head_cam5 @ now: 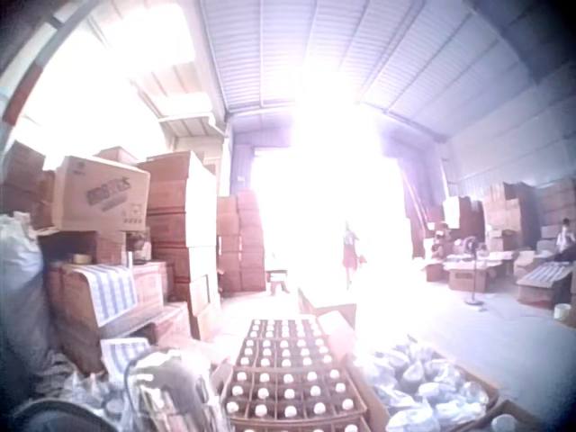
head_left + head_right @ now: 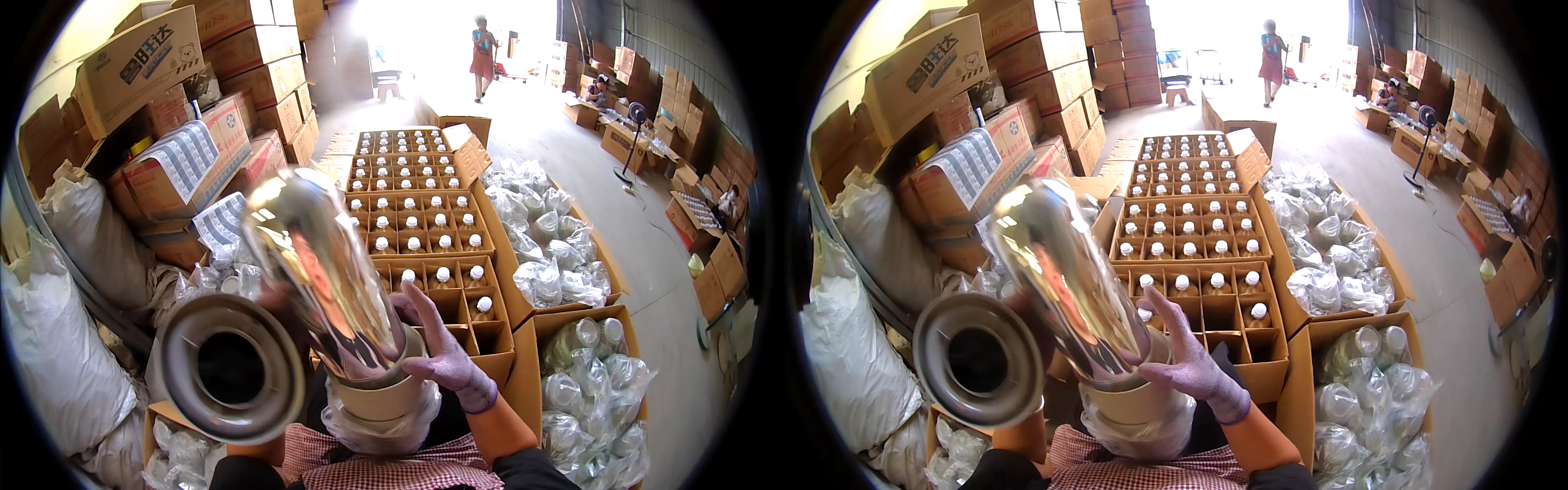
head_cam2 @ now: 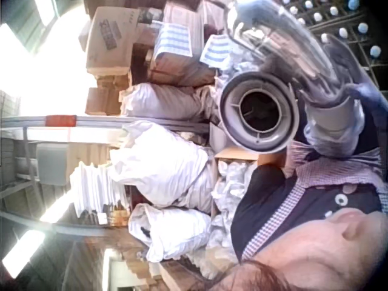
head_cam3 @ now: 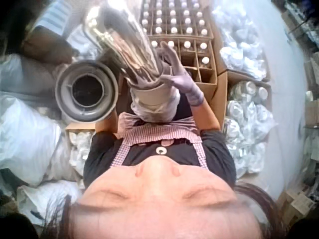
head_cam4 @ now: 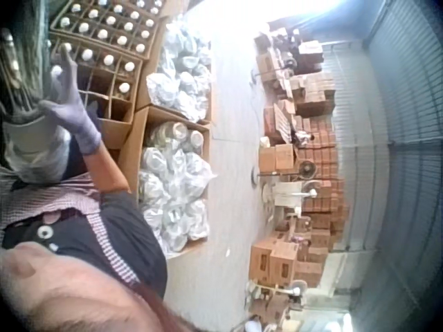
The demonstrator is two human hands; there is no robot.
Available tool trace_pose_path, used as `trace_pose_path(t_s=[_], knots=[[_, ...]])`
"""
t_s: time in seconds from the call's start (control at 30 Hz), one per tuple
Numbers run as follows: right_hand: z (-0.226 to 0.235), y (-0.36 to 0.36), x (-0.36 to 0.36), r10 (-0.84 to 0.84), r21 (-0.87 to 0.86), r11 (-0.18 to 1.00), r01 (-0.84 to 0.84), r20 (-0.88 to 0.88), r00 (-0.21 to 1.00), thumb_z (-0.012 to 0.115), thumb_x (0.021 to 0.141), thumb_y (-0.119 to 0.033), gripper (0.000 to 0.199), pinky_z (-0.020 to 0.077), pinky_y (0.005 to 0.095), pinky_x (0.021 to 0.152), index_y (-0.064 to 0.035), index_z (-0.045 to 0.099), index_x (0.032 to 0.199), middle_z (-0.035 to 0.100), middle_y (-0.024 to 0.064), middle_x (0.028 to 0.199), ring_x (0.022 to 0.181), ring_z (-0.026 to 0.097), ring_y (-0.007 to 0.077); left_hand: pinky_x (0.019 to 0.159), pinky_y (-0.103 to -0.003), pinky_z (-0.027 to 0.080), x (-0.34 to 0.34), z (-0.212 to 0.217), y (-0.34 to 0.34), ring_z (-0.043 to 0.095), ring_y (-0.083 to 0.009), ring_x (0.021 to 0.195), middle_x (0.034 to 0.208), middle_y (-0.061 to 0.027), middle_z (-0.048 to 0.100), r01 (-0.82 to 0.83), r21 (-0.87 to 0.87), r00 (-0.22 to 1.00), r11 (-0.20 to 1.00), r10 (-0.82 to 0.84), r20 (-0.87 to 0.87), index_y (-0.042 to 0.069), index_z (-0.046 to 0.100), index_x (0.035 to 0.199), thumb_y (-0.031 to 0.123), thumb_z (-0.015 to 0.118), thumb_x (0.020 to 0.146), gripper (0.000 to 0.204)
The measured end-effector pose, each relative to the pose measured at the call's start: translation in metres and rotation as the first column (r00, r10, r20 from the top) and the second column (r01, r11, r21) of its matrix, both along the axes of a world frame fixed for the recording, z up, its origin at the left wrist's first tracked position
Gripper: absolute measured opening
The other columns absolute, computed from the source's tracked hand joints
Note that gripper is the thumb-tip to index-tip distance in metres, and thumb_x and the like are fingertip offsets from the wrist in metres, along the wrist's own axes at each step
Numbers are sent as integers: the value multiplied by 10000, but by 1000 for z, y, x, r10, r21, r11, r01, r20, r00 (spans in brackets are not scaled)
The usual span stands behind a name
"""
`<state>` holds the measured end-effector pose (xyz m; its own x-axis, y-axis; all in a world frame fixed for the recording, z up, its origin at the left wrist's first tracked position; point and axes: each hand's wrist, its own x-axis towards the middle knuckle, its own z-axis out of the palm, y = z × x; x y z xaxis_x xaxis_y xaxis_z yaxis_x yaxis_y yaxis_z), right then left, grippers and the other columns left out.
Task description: The person assembles industrial canister components by inserting a cylindrical silver filter into a plastic housing, securing it with a locking cap, and placing the assembled unit into a plastic bag.
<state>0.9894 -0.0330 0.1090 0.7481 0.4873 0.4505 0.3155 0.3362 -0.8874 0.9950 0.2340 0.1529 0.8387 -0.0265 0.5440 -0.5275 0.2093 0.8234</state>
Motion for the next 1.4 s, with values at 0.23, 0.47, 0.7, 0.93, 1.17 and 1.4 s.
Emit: trace_pose_path(t_s=[0.23,0.47,0.7,0.93,1.17,1.4], knots=[[-21,-8,3,-69,-4,997,72,-313,947,806,855,-246,1092,175,435,1275,-102,95,1671,223,166,1693,1577,199,302,878,-271,562,-7,-86,-29,690,-203,1076,1467,-219,530,589,-473,711,655,-698,-82,-44,585,1378,242,594,1070,420],[46,-6,43,110,-629,778,-14,114,987,843,826,-238,573,459,379,1109,-5,663,1318,662,158,1277,1245,616,240,1207,-411,333,-68,-56,-20,268,-304,1570,1639,-246,347,203,47,964,978,-191,-183,46,737,1226,294,686,983,350],[85,63,41,371,-925,36,378,364,854,493,887,-817,879,600,469,814,18,767,902,752,203,870,886,750,382,1171,-376,363,-74,-56,-19,367,-308,1516,1639,-257,346,210,29,952,977,-198,-232,35,735,1195,271,670,1003,311],[55,20,80,594,-852,456,-259,74,801,779,837,-170,565,519,398,992,-75,576,1355,637,117,1220,1077,651,250,1239,-429,285,-68,-60,-10,241,-310,1588,1701,-201,215,343,-28,903,939,-338,-265,61,731,1246,346,717,954,408],[45,29,74,487,-802,544,-245,64,871,813,741,-253,529,528,374,973,-51,646,1200,671,104,1137,1090,663,260,1177,-372,372,-48,-84,-14,385,-282,1509,1650,-170,346,294,-380,712,877,-466,-525,86,727,1236,192,740,934,320],[22,48,55,275,-913,392,109,229,934,801,719,-334,443,569,380,852,-77,695,1064,732,98,979,956,731,293,1191,-393,391,-54,-86,-21,464,-310,1452,1549,-207,488,195,51,968,980,-183,-171,36,607,1265,168,592,1016,282]])
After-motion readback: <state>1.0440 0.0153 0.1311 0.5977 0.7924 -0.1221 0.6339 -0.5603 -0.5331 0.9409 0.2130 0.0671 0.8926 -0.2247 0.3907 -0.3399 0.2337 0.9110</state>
